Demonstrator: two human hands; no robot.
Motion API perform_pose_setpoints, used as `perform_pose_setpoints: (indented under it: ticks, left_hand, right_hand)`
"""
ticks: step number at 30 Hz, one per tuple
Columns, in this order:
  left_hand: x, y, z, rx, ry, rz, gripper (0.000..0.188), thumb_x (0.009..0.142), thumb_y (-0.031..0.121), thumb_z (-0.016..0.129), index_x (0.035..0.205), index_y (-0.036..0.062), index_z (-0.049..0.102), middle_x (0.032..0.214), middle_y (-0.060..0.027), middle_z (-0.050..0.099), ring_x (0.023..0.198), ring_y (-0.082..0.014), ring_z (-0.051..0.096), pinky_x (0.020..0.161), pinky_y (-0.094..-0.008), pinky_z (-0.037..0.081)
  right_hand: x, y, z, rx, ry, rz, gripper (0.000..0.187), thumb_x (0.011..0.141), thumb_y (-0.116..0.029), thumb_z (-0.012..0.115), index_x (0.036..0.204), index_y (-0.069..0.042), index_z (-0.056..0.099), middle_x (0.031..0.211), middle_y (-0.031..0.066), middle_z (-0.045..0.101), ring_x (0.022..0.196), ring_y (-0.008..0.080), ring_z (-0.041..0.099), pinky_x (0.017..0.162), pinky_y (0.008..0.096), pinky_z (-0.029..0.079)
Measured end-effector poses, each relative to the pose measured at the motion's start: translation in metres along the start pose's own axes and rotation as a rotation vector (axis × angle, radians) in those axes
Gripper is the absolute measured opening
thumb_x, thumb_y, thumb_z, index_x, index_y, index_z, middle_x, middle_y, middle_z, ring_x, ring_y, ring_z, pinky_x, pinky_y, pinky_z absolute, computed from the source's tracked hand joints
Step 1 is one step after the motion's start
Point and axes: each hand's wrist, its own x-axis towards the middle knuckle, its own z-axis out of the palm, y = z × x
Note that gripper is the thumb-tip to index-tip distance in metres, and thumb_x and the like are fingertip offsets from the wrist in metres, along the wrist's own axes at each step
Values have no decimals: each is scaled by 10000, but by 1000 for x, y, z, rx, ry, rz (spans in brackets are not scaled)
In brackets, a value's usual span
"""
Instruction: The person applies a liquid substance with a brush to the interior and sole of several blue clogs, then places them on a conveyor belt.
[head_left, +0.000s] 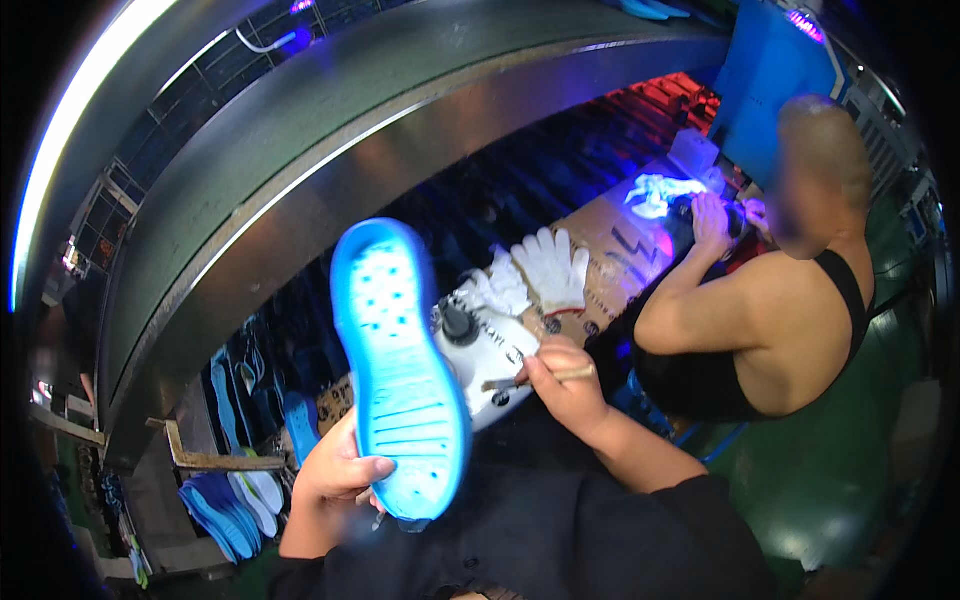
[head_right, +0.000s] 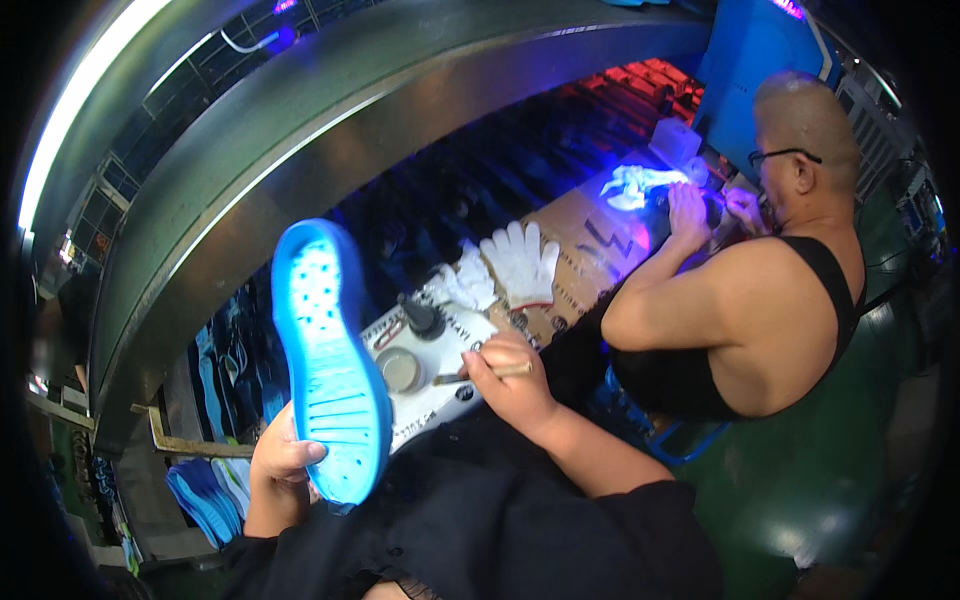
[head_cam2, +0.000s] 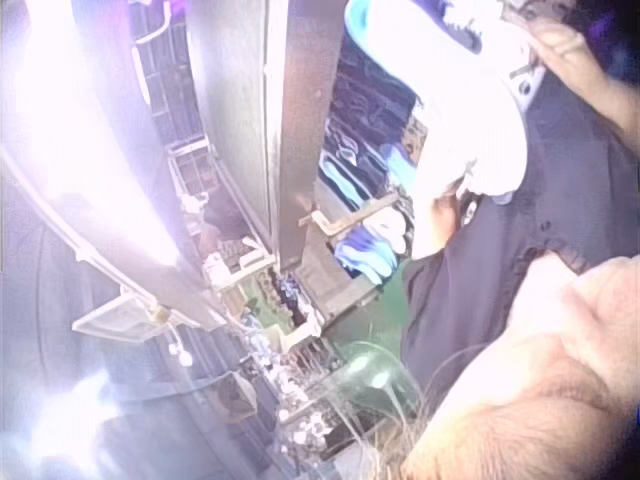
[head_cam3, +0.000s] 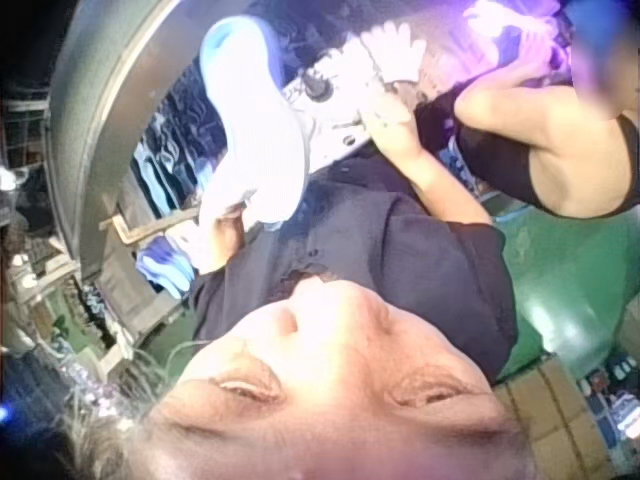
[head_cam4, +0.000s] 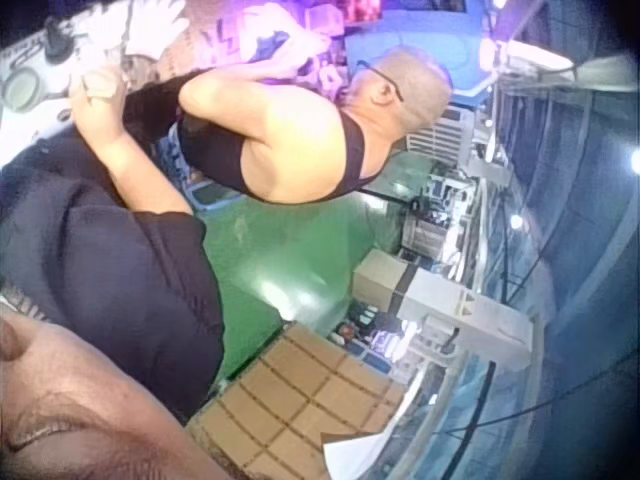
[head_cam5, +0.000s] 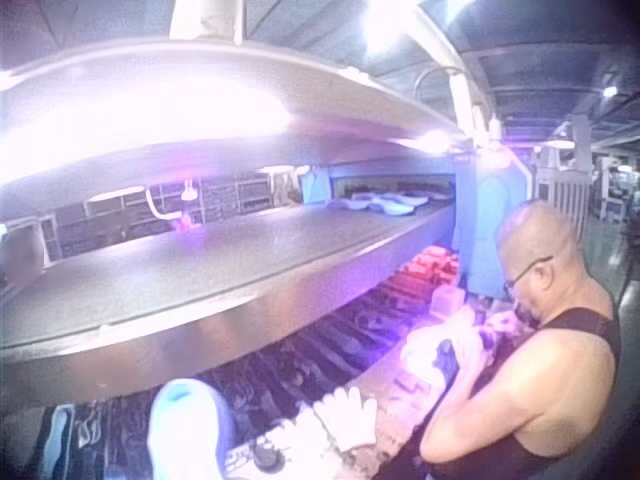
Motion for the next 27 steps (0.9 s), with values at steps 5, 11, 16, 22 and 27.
perform_pose_setpoints:
  ticks: [5,11,16,22,27]
  left_hand:
    - [146,96,58,296,-207,250,757,657,275,728,1265,-31,395,1053,-67,569,885,-122,565,716,-235,487]
    - [307,229,71,-396,306,671,389,809,-37,591,1153,-92,418,1006,-234,560,980,-368,584,793,-359,563]
    - [237,162,75,-186,65,798,448,839,87,583,1253,6,429,1068,-187,541,1028,-275,554,909,-343,467]
    - [78,25,-44,527,431,471,218,853,47,559,1060,-17,534,818,-122,602,692,-167,602,660,-294,526]
    - [-87,-135,-180,1243,1085,58,368,732,105,684,1058,5,546,949,-176,600,826,-260,611,750,-338,488]
  right_hand:
    - [-15,19,-34,-70,91,132,201,820,-78,569,632,-46,632,590,85,566,616,250,549,634,332,409]
    - [-15,18,-48,-18,118,159,252,849,-76,522,624,-20,622,570,69,572,577,211,541,609,329,419]
    - [-22,38,-50,79,113,269,290,884,-113,509,646,5,624,609,78,591,562,156,541,552,273,425]
    - [-25,47,-29,313,114,473,275,894,-141,515,702,15,636,633,79,613,573,144,560,557,265,425]
    - [-23,46,5,353,-22,490,288,915,-156,493,731,18,629,662,60,610,594,99,542,569,227,438]
